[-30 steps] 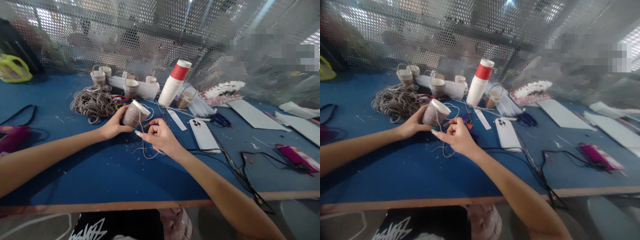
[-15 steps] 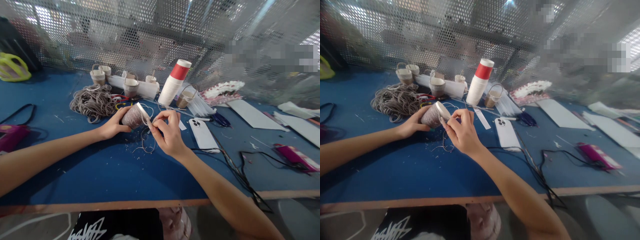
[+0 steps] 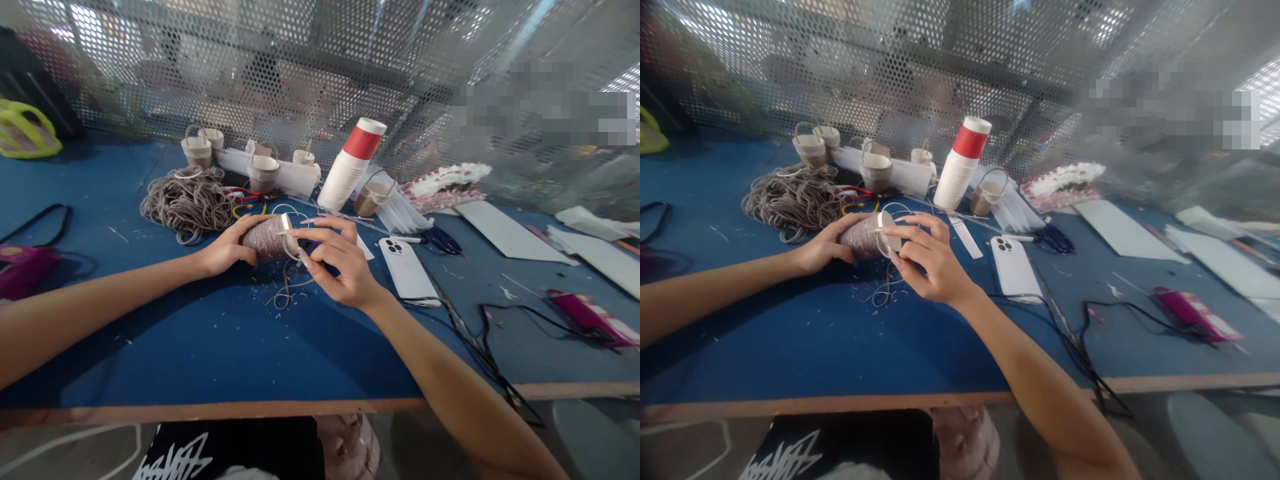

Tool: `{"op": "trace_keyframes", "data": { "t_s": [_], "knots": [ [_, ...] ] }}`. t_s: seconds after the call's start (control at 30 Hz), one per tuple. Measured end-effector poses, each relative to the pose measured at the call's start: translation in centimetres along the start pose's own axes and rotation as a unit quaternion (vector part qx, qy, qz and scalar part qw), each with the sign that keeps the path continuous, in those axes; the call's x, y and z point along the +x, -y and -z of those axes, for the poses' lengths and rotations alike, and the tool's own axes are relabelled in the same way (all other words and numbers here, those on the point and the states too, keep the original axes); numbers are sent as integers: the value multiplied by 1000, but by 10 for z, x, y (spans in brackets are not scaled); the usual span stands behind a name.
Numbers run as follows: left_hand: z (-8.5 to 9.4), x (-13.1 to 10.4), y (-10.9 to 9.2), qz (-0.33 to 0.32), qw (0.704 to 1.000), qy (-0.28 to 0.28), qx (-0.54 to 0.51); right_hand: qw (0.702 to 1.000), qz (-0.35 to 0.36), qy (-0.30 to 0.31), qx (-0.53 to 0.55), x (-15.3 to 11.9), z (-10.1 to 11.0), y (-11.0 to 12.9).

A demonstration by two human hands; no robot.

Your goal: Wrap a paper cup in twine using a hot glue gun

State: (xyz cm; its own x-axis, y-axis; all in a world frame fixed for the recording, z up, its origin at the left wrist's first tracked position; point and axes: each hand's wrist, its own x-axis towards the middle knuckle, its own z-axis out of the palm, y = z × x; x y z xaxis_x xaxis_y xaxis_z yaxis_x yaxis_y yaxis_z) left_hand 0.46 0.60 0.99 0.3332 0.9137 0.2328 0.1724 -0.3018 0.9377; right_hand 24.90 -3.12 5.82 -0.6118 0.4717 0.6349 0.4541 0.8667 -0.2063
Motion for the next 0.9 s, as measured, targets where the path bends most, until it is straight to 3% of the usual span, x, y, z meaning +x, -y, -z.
{"op": "trace_keyframes", "data": {
  "t_s": [0.17,0.4,0.53,0.9],
  "knots": [
    [-2,1,2,-11,999,-6,-30,1000,-17,-8,12,1,1,0],
    [-2,0,-8,50,995,-8,-89,999,-13,-14,47,2,1,1],
    [-1,1,-6,39,995,-11,-88,999,-30,-12,43,3,2,2],
    [-1,2,1,51,989,-24,-135,1000,11,-13,11,1,0,0]
  ]
}}
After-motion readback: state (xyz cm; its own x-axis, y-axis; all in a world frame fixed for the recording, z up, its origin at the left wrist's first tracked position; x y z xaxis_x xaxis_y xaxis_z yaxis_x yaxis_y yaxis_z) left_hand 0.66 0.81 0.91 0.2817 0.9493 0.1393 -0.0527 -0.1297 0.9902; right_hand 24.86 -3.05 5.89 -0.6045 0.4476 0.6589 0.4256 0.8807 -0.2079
